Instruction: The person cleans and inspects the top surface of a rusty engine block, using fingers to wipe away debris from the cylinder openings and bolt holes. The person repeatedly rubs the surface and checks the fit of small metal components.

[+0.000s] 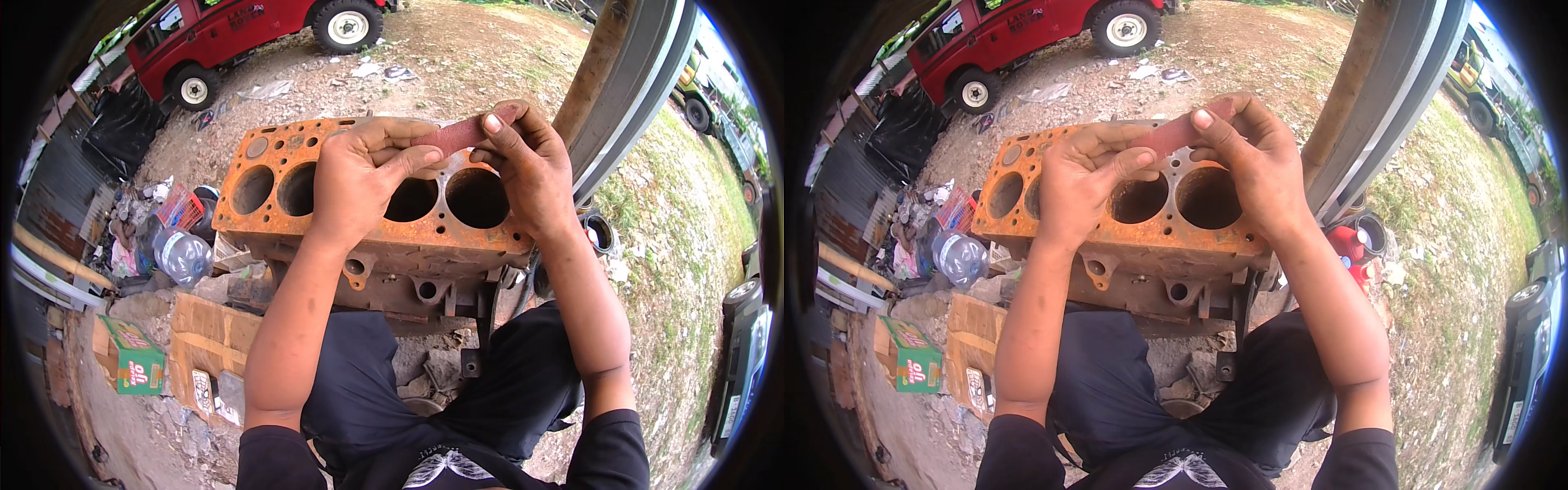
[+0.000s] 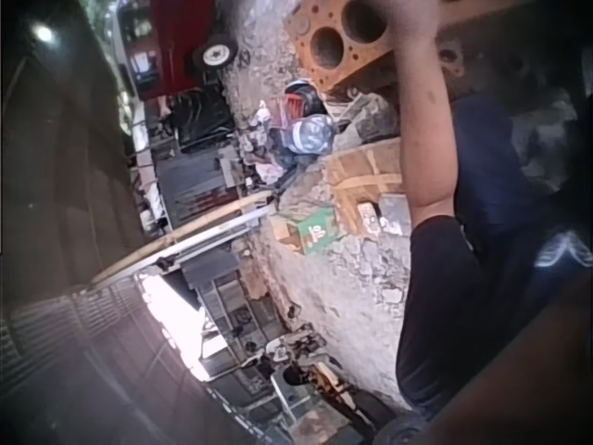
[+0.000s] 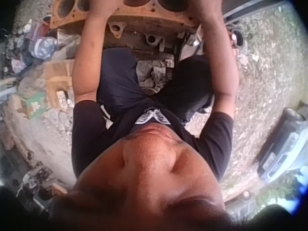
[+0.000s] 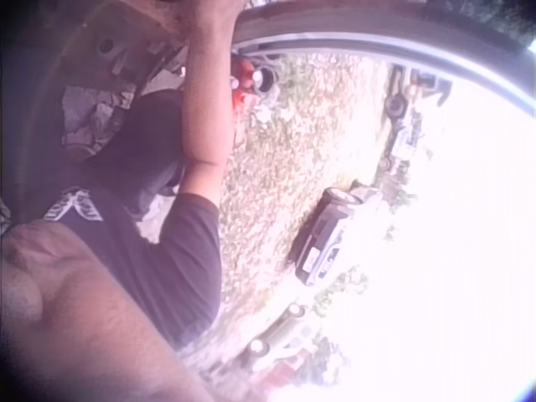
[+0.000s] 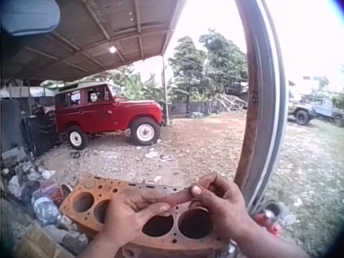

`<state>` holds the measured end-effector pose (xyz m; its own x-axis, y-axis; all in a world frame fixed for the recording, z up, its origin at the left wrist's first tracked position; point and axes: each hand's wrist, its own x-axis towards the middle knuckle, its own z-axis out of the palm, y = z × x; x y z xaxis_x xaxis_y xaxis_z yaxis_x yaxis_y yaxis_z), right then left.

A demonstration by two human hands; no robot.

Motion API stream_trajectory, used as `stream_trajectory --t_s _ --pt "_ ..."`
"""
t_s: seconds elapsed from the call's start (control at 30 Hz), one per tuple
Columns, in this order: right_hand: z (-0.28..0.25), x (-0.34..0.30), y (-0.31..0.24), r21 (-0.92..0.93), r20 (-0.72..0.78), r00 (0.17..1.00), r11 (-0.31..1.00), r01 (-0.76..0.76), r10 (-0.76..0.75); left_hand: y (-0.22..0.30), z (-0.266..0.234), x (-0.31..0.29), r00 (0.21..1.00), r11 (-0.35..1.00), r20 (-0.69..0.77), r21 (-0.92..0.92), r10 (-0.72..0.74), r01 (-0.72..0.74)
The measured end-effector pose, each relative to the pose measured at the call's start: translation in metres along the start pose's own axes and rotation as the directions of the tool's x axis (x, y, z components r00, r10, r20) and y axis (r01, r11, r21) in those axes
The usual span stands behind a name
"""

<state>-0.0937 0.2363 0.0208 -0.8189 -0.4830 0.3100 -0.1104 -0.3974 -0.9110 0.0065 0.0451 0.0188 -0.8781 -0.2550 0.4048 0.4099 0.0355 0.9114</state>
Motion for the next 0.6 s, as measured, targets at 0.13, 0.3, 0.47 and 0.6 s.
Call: stream_trajectory --t_s 0.13,0.3,0.47,0.6 --pt "-0.017 0.004 -0.009 -0.175 0.207 0.978 0.983 0.061 -0.023 -0.005 -0.012 0.002 0.994 0.981 0.053 0.164 0.093 -0.1" --pt "-0.008 -0.003 -0.012 -0.58 0.327 0.937 0.757 0.3 -0.121 -0.006 -0.002 0.001 0.957 0.861 0.084 0.419 0.277 -0.286" --pt "0.001 -0.007 -0.015 -0.678 0.304 0.948 0.678 0.283 -0.092 -0.015 -0.001 0.005 0.964 0.934 -0.055 0.267 0.259 -0.236" --pt "-0.002 -0.004 -0.011 -0.727 0.294 0.938 0.594 0.344 -0.184 -0.004 -0.008 0.001 0.956 0.792 -0.056 0.575 0.288 -0.205"
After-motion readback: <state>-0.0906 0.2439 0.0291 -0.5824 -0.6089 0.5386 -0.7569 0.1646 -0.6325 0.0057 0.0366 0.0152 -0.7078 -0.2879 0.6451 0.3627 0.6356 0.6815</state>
